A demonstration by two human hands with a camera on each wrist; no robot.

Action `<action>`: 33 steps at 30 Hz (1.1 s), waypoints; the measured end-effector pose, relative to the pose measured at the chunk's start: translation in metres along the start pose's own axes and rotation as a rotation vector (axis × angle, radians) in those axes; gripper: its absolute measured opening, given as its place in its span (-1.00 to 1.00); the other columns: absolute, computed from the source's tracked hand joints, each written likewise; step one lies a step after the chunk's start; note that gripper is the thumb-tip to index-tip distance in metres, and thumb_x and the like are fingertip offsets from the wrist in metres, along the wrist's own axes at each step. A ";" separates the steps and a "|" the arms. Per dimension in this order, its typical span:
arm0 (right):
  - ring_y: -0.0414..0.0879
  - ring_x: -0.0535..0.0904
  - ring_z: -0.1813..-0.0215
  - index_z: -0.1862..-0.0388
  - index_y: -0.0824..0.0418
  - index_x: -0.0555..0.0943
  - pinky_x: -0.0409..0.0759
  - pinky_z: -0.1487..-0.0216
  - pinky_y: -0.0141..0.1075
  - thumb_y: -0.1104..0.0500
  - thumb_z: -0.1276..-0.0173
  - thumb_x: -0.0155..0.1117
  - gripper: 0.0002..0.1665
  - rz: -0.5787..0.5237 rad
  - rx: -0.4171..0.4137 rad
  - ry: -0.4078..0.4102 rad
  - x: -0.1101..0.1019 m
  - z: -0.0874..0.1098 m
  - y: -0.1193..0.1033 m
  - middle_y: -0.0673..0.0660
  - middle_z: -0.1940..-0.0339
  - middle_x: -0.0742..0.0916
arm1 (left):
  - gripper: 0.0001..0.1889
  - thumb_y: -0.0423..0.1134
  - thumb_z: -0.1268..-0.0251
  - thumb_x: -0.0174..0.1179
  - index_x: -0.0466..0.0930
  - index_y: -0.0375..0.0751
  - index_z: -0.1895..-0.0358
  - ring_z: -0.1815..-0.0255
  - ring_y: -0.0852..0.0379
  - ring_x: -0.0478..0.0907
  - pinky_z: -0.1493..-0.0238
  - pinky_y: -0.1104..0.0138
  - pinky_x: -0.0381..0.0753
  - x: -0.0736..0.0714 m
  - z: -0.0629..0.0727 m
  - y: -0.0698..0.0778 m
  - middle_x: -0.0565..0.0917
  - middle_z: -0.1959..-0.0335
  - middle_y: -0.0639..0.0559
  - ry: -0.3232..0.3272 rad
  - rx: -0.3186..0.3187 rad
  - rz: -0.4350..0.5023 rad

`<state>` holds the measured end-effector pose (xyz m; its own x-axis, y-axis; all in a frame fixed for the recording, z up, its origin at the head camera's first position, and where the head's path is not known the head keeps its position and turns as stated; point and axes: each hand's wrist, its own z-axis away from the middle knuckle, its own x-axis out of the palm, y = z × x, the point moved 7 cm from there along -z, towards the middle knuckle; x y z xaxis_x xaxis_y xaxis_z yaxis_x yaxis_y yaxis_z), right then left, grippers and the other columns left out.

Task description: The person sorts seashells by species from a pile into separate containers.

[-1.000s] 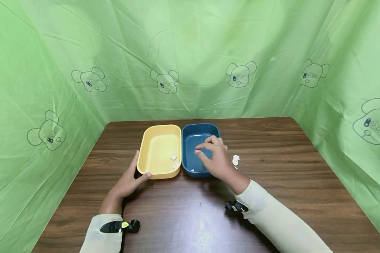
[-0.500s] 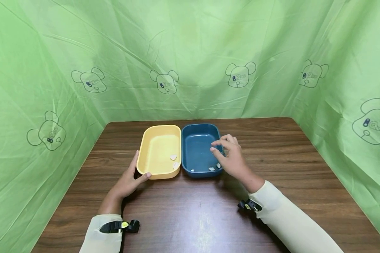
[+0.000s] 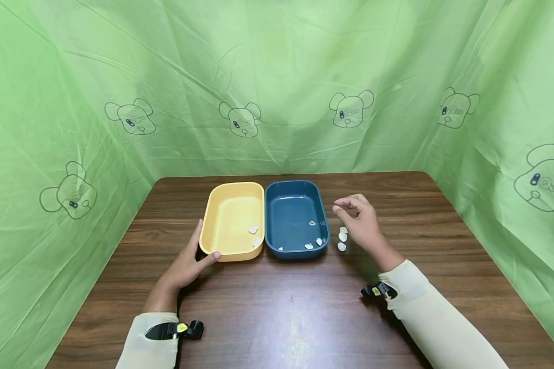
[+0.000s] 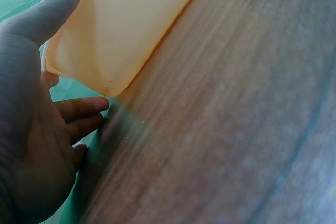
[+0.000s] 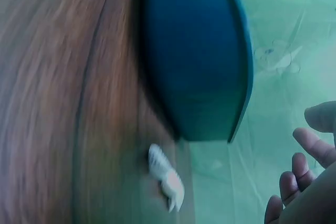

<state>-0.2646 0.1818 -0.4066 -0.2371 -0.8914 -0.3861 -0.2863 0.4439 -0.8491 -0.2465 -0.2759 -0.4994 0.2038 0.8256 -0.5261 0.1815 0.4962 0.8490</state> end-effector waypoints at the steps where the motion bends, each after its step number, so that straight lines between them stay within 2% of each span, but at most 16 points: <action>1: -0.10 0.53 -0.03 -0.01 0.37 0.82 0.51 -0.10 -0.35 0.26 -0.52 0.46 -0.80 0.007 0.004 0.003 -0.002 -0.001 0.003 0.32 0.02 0.70 | 0.23 -0.11 -0.47 0.44 -0.42 0.19 -0.84 -0.85 -0.39 -0.21 -0.70 -0.41 -0.14 0.000 0.000 0.000 -0.22 -0.86 -0.26 0.000 -0.001 0.001; 8: -0.10 0.48 -0.01 -0.02 0.42 0.79 0.48 -0.09 -0.37 0.27 -0.51 0.47 -0.77 0.061 0.005 0.006 -0.012 -0.004 0.025 0.35 0.03 0.69 | 0.22 -0.09 -0.48 0.43 -0.42 0.17 -0.84 -0.84 -0.40 -0.20 -0.70 -0.41 -0.12 0.000 0.000 0.000 -0.21 -0.86 -0.27 -0.002 -0.006 -0.011; 19: -0.19 0.58 0.09 -0.06 0.46 0.77 0.54 0.05 -0.54 0.28 -0.52 0.46 -0.73 0.109 0.028 -0.095 -0.024 -0.004 0.055 0.34 0.06 0.73 | 0.23 -0.10 -0.47 0.43 -0.43 0.14 -0.84 -0.84 -0.40 -0.19 -0.71 -0.40 -0.12 0.000 0.000 0.000 -0.22 -0.86 -0.28 0.000 -0.010 0.002; 24: -0.22 0.61 0.09 -0.09 0.49 0.75 0.56 -0.01 -0.50 0.26 -0.55 0.43 -0.69 0.119 0.039 -0.133 -0.025 -0.006 0.064 0.35 0.05 0.75 | 0.23 -0.10 -0.47 0.43 -0.43 0.18 -0.84 -0.84 -0.40 -0.19 -0.70 -0.41 -0.12 -0.002 0.000 -0.001 -0.22 -0.86 -0.26 0.005 -0.018 0.000; 29: -0.13 0.62 0.00 -0.13 0.48 0.74 0.54 -0.08 -0.42 0.22 -0.58 0.40 -0.67 0.150 0.095 -0.168 -0.027 -0.003 0.075 0.38 -0.06 0.76 | 0.22 -0.11 -0.48 0.43 -0.43 0.16 -0.84 -0.84 -0.39 -0.20 -0.70 -0.40 -0.12 -0.001 0.000 -0.002 -0.22 -0.86 -0.27 0.000 0.000 -0.010; 33: -0.07 0.62 -0.02 -0.15 0.45 0.74 0.52 -0.05 -0.42 0.20 -0.59 0.40 -0.66 0.174 0.119 -0.198 -0.028 0.000 0.083 0.38 -0.08 0.77 | 0.22 -0.11 -0.49 0.43 -0.43 0.15 -0.84 -0.84 -0.40 -0.21 -0.70 -0.41 -0.13 0.000 -0.001 -0.002 -0.22 -0.86 -0.29 -0.005 0.016 -0.014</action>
<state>-0.2820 0.2438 -0.4662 -0.0839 -0.8081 -0.5831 -0.1436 0.5888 -0.7954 -0.2475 -0.2762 -0.5012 0.2063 0.8170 -0.5385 0.1999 0.5035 0.8405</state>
